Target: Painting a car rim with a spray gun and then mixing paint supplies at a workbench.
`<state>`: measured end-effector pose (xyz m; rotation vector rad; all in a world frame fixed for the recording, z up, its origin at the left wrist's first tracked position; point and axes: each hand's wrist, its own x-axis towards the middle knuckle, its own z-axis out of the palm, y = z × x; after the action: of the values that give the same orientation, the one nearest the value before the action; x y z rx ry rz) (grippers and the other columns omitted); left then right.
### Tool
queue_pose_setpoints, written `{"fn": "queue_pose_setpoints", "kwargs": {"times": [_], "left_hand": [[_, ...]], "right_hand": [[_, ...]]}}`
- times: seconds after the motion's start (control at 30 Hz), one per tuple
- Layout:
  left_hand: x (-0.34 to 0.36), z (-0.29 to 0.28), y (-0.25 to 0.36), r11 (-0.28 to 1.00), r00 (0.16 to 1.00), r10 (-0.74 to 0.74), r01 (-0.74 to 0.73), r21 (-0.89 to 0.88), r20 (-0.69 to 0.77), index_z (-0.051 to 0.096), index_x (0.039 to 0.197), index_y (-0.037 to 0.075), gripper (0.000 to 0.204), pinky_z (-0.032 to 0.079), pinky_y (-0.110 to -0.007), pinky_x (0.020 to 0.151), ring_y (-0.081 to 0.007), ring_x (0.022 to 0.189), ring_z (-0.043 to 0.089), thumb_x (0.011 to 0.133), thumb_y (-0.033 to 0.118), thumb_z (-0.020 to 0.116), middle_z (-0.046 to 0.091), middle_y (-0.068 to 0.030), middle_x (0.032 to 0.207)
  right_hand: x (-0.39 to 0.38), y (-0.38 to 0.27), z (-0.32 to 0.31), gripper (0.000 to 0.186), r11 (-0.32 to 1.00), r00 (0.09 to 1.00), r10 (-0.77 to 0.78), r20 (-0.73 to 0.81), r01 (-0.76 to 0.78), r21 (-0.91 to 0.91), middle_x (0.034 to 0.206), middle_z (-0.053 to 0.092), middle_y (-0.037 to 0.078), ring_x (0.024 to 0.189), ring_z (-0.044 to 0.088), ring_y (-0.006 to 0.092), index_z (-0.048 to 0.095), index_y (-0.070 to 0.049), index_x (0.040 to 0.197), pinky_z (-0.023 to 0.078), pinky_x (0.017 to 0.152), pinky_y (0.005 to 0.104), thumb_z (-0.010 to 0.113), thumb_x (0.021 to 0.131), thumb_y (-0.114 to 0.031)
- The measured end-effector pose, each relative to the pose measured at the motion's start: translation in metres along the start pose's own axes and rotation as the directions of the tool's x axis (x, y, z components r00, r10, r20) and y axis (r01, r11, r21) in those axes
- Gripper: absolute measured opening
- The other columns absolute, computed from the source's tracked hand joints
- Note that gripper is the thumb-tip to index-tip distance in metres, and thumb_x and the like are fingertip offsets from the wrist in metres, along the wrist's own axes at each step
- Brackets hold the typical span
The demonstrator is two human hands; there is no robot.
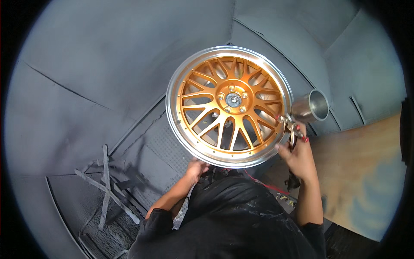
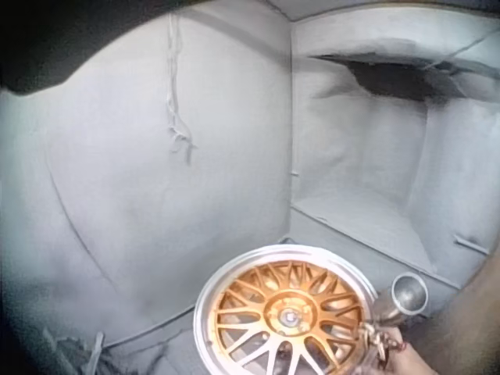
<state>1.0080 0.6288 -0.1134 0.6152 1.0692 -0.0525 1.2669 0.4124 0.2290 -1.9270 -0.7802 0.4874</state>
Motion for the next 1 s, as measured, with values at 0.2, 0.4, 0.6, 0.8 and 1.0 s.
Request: {"fn": "queue_pose_setpoints", "kwargs": {"times": [0.2, 0.4, 0.6, 0.8, 1.0], "left_hand": [[-0.057, -0.016, 0.093, 0.769, 0.749, 0.563, -0.630, -0.110, -0.350, 0.055, 0.134, 0.007, 0.039, 0.051, -0.039, 0.085, -0.0177, 0.101, 0.059, 0.107, 0.034, 0.053, 0.061, -0.0053, 0.119], [-0.124, 0.000, 0.183, 0.797, 0.797, 0.603, -0.604, 0.022, 0.036, 0.048, 0.147, 0.004, 0.072, 0.052, -0.039, 0.090, -0.0204, 0.103, 0.058, 0.108, 0.063, 0.041, 0.057, -0.0107, 0.123], [-0.148, 0.006, 0.238, 0.675, 0.731, 0.680, -0.654, 0.341, 0.057, 0.033, 0.164, 0.013, 0.077, 0.054, -0.045, 0.100, -0.0314, 0.123, 0.060, 0.109, 0.066, 0.032, 0.046, -0.0222, 0.158], [-0.121, -0.047, 0.179, 0.757, 0.807, 0.590, -0.561, 0.336, 0.018, 0.037, 0.163, 0.013, 0.076, 0.044, -0.050, 0.111, -0.0353, 0.132, 0.055, 0.108, 0.065, 0.036, 0.049, -0.0186, 0.157], [-0.089, -0.090, -0.072, 0.833, 0.997, 0.058, -0.072, 0.549, 0.042, 0.045, 0.157, 0.004, 0.083, 0.041, -0.049, 0.115, -0.0327, 0.139, 0.050, 0.104, 0.068, 0.041, 0.052, -0.0150, 0.156]], "right_hand": [[-0.028, 0.000, 0.021, 0.078, 0.993, 0.909, 0.114, 0.401, -0.111, -0.031, 0.105, 0.066, 0.004, 0.068, 0.057, 0.0103, 0.040, -0.006, 0.148, 0.049, 0.064, 0.0280, 0.086, 0.086, -0.015], [-0.015, -0.033, 0.044, 0.077, 1.000, 0.746, -0.017, 0.666, 0.001, 0.024, 0.107, 0.071, 0.006, 0.064, 0.057, 0.0122, 0.040, -0.006, 0.148, 0.051, 0.064, 0.0300, 0.085, 0.087, -0.017], [0.012, -0.064, 0.048, 0.076, 0.997, 0.822, -0.059, 0.566, 0.017, 0.079, 0.097, 0.063, 0.003, 0.072, 0.054, 0.0098, 0.042, -0.005, 0.148, 0.048, 0.065, 0.0285, 0.086, 0.087, -0.016], [0.044, -0.058, 0.018, 0.060, 0.948, 0.969, -0.244, 0.030, 0.245, -0.202, 0.107, 0.062, 0.005, 0.075, 0.054, 0.0098, 0.047, -0.001, 0.142, 0.049, 0.067, 0.0277, 0.079, 0.091, -0.007], [0.024, -0.012, -0.056, 0.052, 0.980, 0.946, -0.142, -0.291, 0.093, -0.176, 0.111, 0.060, 0.006, 0.070, 0.053, 0.0078, 0.048, -0.001, 0.137, 0.049, 0.065, 0.0264, 0.074, 0.091, 0.001]]}}
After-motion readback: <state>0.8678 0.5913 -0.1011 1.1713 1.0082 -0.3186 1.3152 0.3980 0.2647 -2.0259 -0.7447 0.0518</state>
